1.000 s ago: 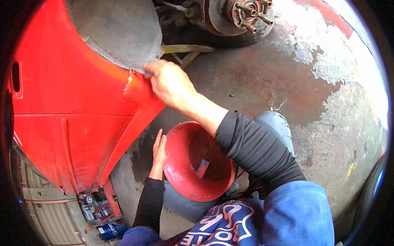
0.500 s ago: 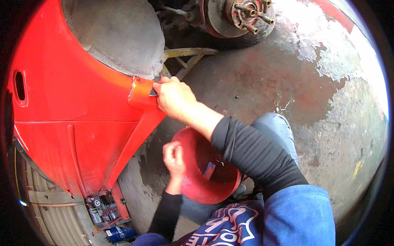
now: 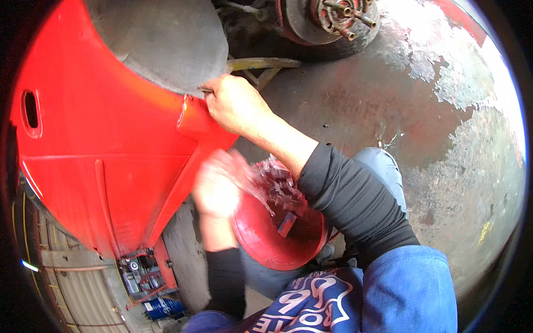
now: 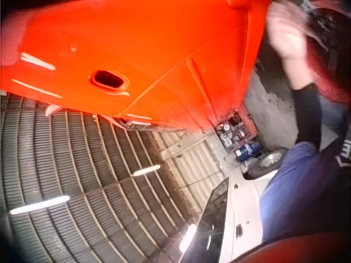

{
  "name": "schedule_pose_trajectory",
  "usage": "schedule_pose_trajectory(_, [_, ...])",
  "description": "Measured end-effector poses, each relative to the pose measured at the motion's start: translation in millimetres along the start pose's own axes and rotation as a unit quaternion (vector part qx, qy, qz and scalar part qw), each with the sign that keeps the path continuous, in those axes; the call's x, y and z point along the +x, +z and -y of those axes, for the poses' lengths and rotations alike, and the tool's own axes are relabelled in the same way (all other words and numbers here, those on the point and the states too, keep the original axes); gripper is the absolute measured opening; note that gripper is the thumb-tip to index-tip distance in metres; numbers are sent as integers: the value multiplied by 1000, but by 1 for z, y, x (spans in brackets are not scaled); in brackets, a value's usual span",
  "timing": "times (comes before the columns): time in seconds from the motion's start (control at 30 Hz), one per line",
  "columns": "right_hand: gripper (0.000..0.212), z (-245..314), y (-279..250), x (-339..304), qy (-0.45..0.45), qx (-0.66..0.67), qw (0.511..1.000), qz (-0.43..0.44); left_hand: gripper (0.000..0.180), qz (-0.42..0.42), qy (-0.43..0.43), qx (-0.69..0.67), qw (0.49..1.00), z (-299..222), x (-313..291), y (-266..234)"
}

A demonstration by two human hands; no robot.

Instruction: The person sands a red car fender with a sanding block, repeatedly dipping the block into a red bucket of water. The person works on the fender's edge and lower area, maintaining a kneeling position throughout.

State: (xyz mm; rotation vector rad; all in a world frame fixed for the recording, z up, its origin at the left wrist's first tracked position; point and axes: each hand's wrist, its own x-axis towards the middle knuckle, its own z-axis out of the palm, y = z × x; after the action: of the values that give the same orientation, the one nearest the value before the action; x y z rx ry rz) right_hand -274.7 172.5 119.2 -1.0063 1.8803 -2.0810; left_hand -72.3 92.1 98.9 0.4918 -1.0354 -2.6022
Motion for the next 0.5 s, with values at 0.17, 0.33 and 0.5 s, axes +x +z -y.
schedule_pose_trajectory(0.17, [28, 32, 26, -3, -70, 29, 991, -110, 43, 17, 167, 381, 909, -93, 8, 83])
schedule_pose_trajectory(0.33, [24, 49, 36, 2, -113, -44, 984, -127, 31, -162, 85, 617, 765, -45, -11, -19])
schedule_pose_trajectory(0.5, [19, 48, 30, 4, -61, -35, 993, -99, 44, -271, 42, 752, 599, -18, -43, -130])
